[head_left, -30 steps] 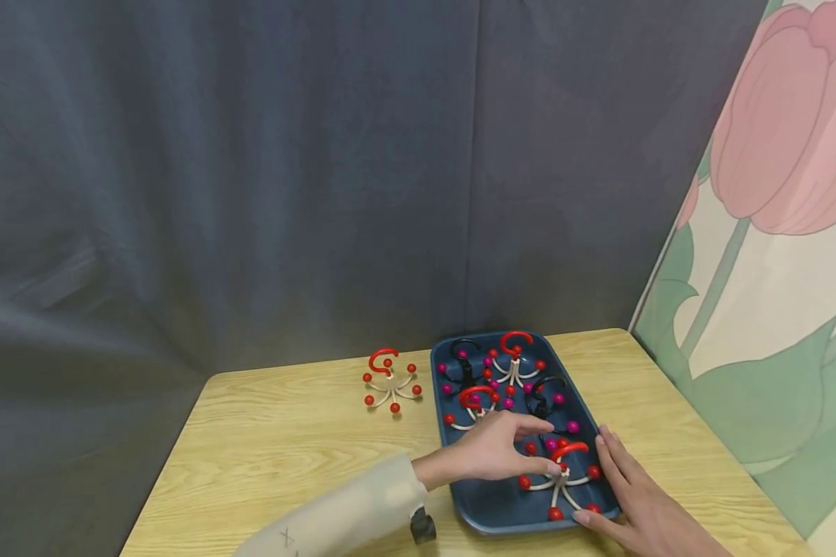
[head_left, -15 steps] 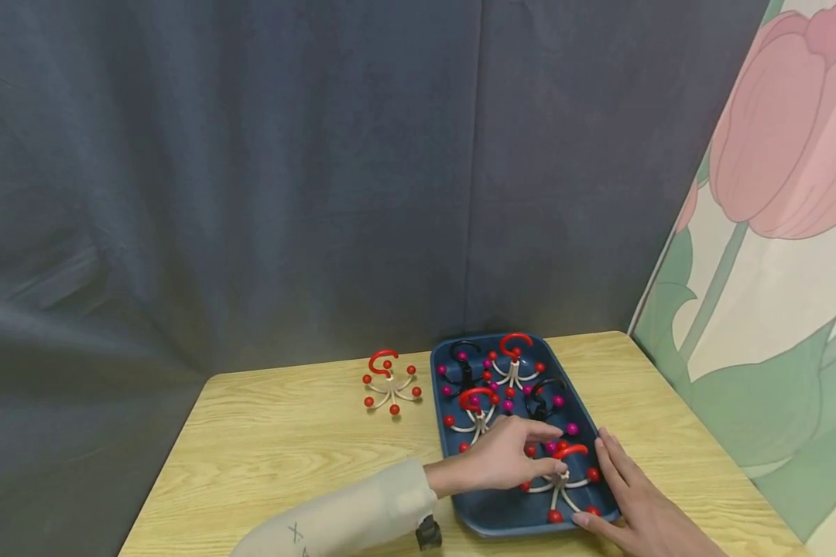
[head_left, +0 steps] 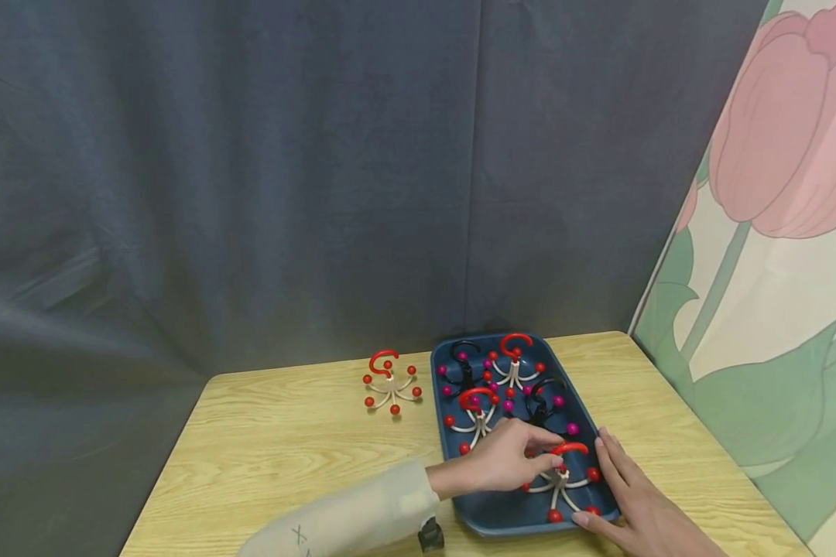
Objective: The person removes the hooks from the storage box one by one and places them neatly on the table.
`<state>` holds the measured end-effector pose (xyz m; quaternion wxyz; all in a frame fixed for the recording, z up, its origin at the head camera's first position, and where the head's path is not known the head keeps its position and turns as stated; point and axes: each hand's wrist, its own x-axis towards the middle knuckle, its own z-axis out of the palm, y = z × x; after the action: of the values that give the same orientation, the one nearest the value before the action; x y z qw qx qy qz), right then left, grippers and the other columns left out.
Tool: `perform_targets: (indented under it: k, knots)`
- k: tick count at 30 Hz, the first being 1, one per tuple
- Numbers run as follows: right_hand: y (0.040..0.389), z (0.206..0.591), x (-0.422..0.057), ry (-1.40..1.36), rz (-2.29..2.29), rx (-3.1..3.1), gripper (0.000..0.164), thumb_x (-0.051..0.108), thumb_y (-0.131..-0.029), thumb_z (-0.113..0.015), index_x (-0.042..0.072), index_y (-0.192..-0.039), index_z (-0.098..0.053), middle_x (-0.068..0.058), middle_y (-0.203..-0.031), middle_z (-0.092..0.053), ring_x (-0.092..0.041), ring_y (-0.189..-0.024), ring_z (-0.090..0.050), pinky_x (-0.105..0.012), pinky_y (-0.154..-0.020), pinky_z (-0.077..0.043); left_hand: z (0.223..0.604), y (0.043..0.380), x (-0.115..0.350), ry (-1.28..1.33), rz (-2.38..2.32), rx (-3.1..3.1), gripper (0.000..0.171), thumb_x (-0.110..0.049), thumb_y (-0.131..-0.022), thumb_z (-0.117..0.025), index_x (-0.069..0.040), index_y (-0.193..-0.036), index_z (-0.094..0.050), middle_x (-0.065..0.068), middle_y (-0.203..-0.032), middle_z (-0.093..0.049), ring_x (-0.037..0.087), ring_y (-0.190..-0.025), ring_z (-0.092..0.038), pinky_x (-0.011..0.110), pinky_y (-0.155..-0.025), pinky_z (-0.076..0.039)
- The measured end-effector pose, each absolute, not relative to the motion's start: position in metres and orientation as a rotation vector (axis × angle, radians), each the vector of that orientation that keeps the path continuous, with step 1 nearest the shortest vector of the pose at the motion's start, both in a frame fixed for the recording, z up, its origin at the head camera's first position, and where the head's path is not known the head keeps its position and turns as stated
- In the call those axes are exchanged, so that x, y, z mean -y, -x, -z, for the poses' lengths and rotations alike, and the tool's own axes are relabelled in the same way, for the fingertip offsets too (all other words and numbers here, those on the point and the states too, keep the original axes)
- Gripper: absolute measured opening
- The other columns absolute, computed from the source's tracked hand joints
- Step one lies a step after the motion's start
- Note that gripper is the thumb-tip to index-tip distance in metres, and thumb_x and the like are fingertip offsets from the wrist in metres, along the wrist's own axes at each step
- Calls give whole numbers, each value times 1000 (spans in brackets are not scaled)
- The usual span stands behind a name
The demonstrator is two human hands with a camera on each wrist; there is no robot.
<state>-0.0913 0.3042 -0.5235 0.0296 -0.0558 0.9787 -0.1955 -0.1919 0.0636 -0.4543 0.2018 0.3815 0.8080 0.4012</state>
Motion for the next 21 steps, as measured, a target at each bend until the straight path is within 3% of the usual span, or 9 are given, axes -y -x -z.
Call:
perform_targets:
  k: [3, 7, 10, 16, 21]
  knots:
    - [91, 524, -304, 167, 614, -3017, 116, 72, -90, -66, -2, -166, -20, -28, -171, -20, -53, -146, -40, -70, -102, -51, 457, 191, -65, -1050, -1157, -2233, 29, -25, -104, -68, -18, -132, -75, -11, -104, -82, -8, -66, -64, 14, -54, -46]
    - [91, 523, -303, 149, 624, -3014, 117, 74, -89, -66, -1, -166, -20, -27, -172, -20, -51, -147, -40, -70, -102, -51, 461, 189, -66, -1038, -1186, -2224, 28, -24, -104, -68, -17, -130, -76, -12, -104, -82, -8, -56, -56, 15, -50, -42]
    - [91, 522, -303, 157, 617, -3015, 116, 73, -90, -66, -2, -166, -20, -28, -171, -21, -53, -146, -40, -70, -101, -51, 464, 189, -66, -1034, -1204, -2213, 28, -24, -105, -67, -17, -130, -76, -10, -101, -83, 0, -45, -48, 18, -43, -37]
    - [91, 521, -303, 155, 609, -3001, 117, 73, -90, -66, -3, -166, -20, -30, -171, -20, -54, -146, -39, -70, -101, -51, 464, 188, -67, -1016, -1228, -2208, 26, -24, -104, -68, -19, -128, -78, -3, -89, -83, 2, -39, -41, 17, -41, -32]
    - [92, 521, -303, 156, 601, -3005, 116, 73, -90, -65, -3, -166, -21, -29, -171, -21, -54, -147, -40, -70, -101, -51, 463, 188, -68, -999, -1230, -2212, 27, -25, -103, -69, -20, -128, -78, -7, -82, -81, 4, -39, -37, 18, -40, -30]
